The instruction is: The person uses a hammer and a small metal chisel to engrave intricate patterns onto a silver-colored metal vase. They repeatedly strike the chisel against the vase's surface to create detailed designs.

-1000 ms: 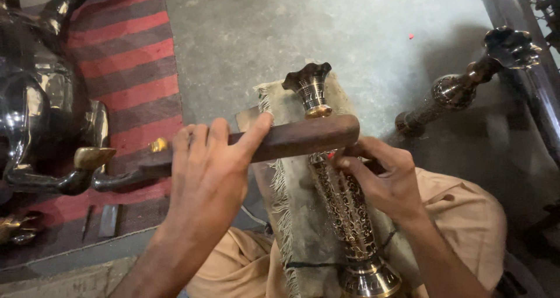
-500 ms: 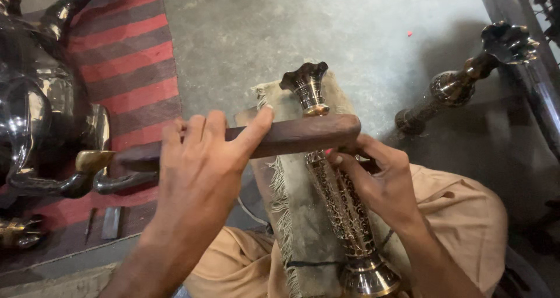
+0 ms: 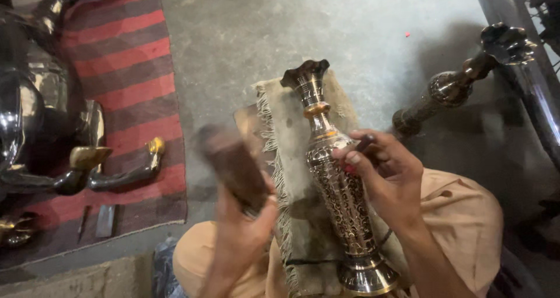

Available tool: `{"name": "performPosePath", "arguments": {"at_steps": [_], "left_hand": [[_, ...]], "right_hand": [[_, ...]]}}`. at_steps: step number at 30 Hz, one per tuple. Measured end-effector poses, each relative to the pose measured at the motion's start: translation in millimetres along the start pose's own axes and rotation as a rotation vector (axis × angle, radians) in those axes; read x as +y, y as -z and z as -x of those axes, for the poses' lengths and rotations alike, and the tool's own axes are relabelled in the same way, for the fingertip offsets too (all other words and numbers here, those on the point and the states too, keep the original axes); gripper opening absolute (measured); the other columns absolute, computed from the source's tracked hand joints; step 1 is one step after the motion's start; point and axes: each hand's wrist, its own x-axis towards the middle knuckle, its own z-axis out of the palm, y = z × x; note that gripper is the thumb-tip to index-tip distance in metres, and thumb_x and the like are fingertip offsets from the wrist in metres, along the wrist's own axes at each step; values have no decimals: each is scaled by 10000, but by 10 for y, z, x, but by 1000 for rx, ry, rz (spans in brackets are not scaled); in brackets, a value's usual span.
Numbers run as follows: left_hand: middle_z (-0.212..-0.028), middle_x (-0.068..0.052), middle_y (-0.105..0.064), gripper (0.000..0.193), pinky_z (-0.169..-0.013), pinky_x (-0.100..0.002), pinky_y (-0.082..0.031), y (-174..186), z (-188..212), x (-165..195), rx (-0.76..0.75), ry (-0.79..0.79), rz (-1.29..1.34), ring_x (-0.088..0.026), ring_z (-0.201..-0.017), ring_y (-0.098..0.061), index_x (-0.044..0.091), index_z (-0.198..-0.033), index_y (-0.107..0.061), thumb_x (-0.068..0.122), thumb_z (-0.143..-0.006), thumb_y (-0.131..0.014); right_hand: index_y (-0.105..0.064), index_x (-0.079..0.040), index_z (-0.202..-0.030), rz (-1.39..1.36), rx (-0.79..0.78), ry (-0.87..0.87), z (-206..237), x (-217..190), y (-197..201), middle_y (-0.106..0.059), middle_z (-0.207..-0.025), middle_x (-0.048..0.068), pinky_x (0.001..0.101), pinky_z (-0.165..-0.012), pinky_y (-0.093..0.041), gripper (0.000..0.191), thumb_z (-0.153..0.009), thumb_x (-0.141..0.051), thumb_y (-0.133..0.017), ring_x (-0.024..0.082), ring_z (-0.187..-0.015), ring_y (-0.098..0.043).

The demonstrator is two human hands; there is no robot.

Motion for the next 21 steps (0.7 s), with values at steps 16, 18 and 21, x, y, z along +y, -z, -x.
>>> {"name": "performPosePath", "arguments": {"at_steps": [16, 18, 21], "left_hand": [[-996, -92, -642, 626, -738, -385, -541, 309, -215, 30, -122, -17, -502, -244, -874, -674, 145, -1382, -506, 71, -806, -740], [-933, -116, -595, 661, -727, -459, -507, 388, -275, 216, -144, -178, -789, -320, -872, -640, 195, -1387, -534, 56, -779, -752], [-904, -118, -560, 684, -744, -498, -483, 412, -366, 465, -138, -380, -981, -343, -861, -616, 214, -1405, -537, 54, -777, -758]], "right_hand": [[-701, -54, -1206, 175, 82, 76, 176, -69, -235, -780, -993, 35, 187, -746, -599, 255, -957, -82, -746, 61, -878, -733], [-708, -66, -1209, 206, 113, 70, 175, -62, -240, -776, -953, 29, 185, -705, -585, 259, -957, -102, -757, 56, -825, -718], [-694, -78, -1232, 273, 95, 175, 159, -35, -232, -781, -1003, 24, 191, -739, -622, 264, -976, -119, -740, 57, -867, -743]]}}
